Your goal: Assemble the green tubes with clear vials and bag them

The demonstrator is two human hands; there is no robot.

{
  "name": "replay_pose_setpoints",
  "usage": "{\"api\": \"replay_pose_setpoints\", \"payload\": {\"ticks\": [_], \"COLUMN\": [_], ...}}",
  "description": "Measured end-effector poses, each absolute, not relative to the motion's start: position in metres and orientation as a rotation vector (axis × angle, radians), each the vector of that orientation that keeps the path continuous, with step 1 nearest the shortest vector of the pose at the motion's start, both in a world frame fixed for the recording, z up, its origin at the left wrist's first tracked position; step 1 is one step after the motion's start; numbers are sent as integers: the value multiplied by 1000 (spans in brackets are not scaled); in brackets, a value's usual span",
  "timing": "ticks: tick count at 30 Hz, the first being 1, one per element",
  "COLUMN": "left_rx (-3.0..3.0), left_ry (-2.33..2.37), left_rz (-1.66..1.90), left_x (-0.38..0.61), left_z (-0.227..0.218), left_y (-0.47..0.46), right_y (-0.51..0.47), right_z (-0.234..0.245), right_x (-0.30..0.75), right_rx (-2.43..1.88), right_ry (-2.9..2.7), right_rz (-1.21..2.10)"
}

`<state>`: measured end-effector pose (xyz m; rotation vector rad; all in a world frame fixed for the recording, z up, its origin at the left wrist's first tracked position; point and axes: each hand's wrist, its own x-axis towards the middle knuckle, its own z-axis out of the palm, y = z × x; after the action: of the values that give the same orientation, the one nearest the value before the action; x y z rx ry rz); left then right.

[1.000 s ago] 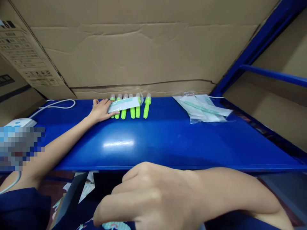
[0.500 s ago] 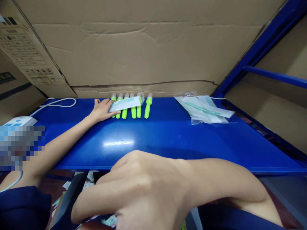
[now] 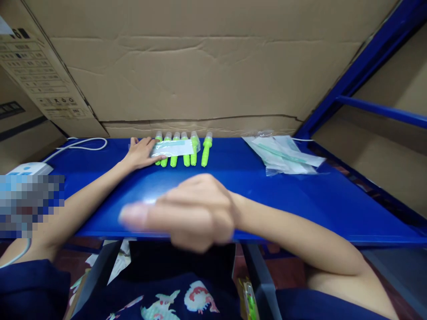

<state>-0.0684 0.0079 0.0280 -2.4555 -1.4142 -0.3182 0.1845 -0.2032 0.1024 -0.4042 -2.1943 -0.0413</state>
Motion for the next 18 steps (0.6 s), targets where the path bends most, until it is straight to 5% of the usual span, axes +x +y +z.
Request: {"api": "replay_pose_setpoints", "payload": {"ticks": [2,7,18], "left_rx": [-2448,-2455,-2516], "left_ry": [-1416,-1406,-1437], "left_rz": [-318,-295,-194], "left_x": [-69,-71,-86], "left_z": [29,29,33], "left_y": [7,8,19], "right_y": [-155,-61,-11], "right_z": [87,46,6], "right_x": [189,222,279], "right_rx": [-294,-905,-1480], "right_ry": [-2082,-2100,-2379], "right_rz": [-100,-266,-190]}}
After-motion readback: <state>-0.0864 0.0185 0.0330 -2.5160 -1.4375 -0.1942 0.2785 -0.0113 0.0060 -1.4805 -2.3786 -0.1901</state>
